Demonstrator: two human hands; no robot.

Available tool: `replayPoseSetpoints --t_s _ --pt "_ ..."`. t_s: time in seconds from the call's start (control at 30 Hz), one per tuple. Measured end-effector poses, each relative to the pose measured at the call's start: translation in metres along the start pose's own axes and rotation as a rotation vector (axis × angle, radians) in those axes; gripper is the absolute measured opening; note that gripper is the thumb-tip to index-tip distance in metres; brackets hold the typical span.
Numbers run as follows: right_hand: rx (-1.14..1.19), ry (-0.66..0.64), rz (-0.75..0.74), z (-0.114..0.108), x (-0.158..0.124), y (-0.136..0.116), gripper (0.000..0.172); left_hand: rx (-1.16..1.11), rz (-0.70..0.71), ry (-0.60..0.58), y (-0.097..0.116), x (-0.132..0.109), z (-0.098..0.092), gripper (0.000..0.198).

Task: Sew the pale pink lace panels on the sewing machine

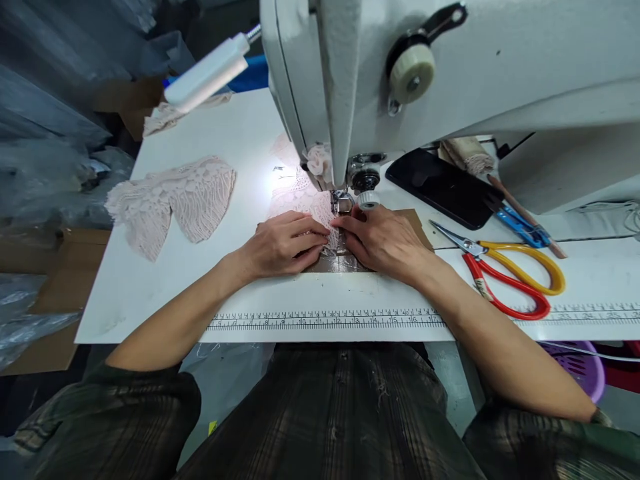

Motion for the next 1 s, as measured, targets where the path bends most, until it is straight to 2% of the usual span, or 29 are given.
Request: replayPoseSetpoints --t_s 0.17,0.27,0.4,0.53,0.63,0.8,1.0 --pt "-0.060 0.003 0.034 0.001 0.002 0.002 0.044 0.001 -0.077 0.032 -0.005 0.001 0.004 0.016" --pt "0.030 0.024 0.048 -0.003 -0.001 0.006 0.044 -0.007 -0.094 0.059 -0.005 0.001 0.004 0.015" --pt "0.210 0.051 0.183 -0.011 -0.004 0.015 0.042 -0.006 -0.097 0.079 -0.005 0.000 0.005 0.015" --pt "0.171 0.063 0.234 -0.012 -0.003 0.016 0.036 -0.012 -0.090 0.095 -0.004 0.000 0.004 0.014" --pt "0.135 0.079 0.181 -0.008 -0.004 0.012 0.039 -0.018 -0.101 0.079 -0.004 0.000 0.004 0.015" --pt "0.146 0.087 -0.038 -0.001 -0.008 0.003 0.040 0.012 -0.076 0.097 -0.002 0.001 0.002 0.011" --pt "0.141 0.125 -0.079 0.004 -0.009 0.005 0.038 0.073 0.001 0.096 0.001 0.002 -0.001 0.010"
Point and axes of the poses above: each hand's wrist, its own x-axis towards the middle knuckle, its own z-axis out of the palm, y = z × x, the point moved 4 cm from there along x, towards the middle knuckle, and after that the axes turned 2 degrees about -x, right-handed, at the moved point
